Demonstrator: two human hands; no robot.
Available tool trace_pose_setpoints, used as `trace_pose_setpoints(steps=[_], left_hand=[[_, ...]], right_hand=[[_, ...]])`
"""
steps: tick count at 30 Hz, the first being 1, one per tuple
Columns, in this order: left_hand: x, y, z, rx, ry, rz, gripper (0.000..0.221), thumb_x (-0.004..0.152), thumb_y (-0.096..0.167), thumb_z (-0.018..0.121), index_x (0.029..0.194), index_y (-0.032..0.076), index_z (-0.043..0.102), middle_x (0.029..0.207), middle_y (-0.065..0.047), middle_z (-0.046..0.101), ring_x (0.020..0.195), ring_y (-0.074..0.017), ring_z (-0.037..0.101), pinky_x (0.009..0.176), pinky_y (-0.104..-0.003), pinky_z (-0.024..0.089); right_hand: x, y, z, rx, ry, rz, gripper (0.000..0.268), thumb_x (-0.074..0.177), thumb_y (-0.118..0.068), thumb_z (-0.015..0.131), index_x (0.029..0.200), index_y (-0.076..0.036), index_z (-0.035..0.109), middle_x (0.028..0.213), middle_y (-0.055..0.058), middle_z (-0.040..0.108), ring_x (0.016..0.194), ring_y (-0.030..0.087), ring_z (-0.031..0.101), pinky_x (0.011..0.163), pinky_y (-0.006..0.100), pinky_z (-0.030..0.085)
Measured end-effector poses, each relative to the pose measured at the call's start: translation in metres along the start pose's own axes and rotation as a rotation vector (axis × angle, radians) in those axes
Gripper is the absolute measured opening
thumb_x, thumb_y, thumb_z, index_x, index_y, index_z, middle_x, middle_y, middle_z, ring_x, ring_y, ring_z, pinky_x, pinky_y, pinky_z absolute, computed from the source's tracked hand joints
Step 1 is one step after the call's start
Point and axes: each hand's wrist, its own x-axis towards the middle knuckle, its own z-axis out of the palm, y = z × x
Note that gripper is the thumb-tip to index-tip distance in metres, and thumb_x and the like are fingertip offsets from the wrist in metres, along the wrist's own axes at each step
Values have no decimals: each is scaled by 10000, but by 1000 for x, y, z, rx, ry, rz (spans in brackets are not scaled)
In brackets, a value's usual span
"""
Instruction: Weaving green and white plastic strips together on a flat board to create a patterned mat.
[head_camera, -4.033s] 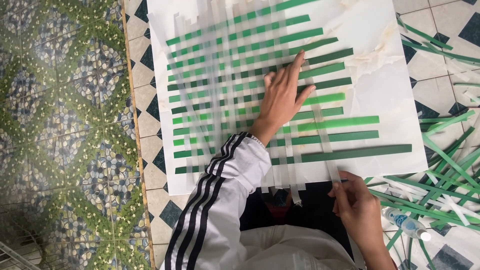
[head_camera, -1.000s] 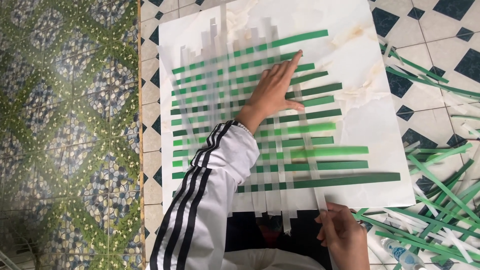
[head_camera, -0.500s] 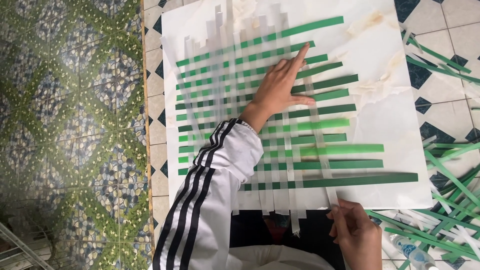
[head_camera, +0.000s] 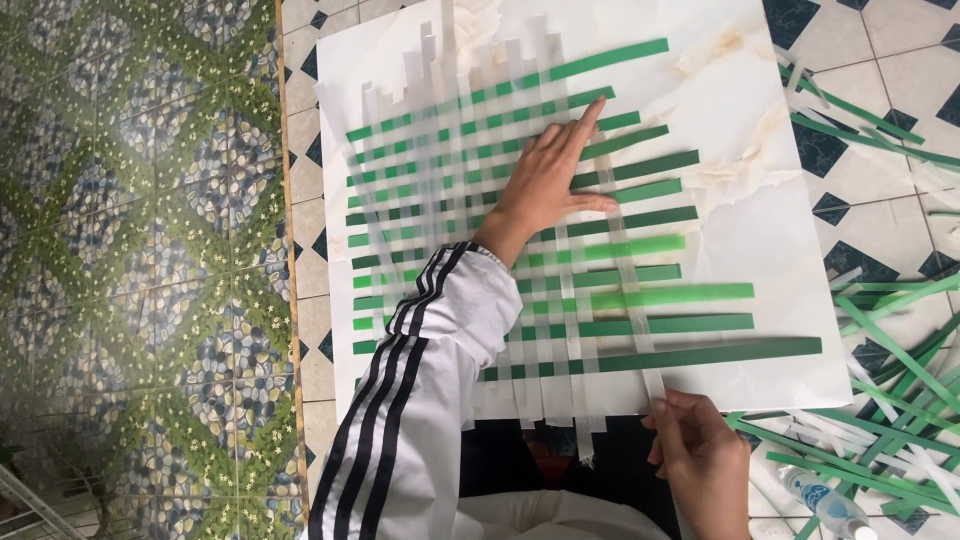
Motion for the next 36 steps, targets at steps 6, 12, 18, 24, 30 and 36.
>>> trace_pose_setpoints(steps=[6, 12, 18, 24, 30, 36], left_hand=[[3, 1, 1, 57, 7, 5, 1299, 711, 722, 807, 1552, 150, -1, 1308, -59, 599, 1137, -254, 534, 901, -414, 462], [15, 13, -6, -11, -45, -41, 1465, 604, 514, 978, 1539, 136, -85, 1283, -111, 598, 1042, -278, 572, 878, -389, 529], [35, 14, 0, -10, -206, -207, 1548, 556, 467, 1032, 1533, 92, -109, 1225, -92, 485, 1071, -303, 468, 1016, -419, 424], [48, 15, 7, -2, -314, -287, 1519, 544, 423, 1039, 1533, 74, -60, 1297, -100, 395, 1171, -368, 399, 1011, -464, 403], [58, 23, -7, 65, -406, -298, 1460, 534, 430, 1042, 1529, 96, 28, 1438, -98, 328, 1285, -404, 326, 932, -565, 454], [64, 28, -13, 84, -456, -311, 1419, 516, 415, 1043, 1517, 93, 91, 1482, -88, 286, 1294, -409, 301, 964, -572, 427]], right_hand=[[3, -3, 1, 243, -41, 179, 191, 918, -100, 605, 1016, 60, 641, 725, 171, 709, 394, 208, 506, 316, 309, 426], [2, 3, 2, 154, -31, 76, 182, 914, -113, 605, 999, 37, 663, 715, 133, 710, 386, 187, 536, 331, 286, 471], [3, 3, 0, 161, -52, 117, 180, 913, -107, 607, 1012, 34, 656, 710, 139, 706, 405, 200, 543, 339, 300, 478], [5, 4, -1, 154, -59, 103, 177, 899, -107, 612, 1001, 28, 664, 687, 127, 714, 376, 191, 538, 325, 294, 482], [6, 4, -3, 155, -85, 145, 187, 906, -138, 618, 992, 23, 660, 695, 121, 717, 386, 186, 532, 332, 301, 489], [4, -6, -5, 127, -87, 176, 168, 910, -144, 614, 962, 3, 678, 687, 103, 715, 404, 172, 536, 364, 297, 503]])
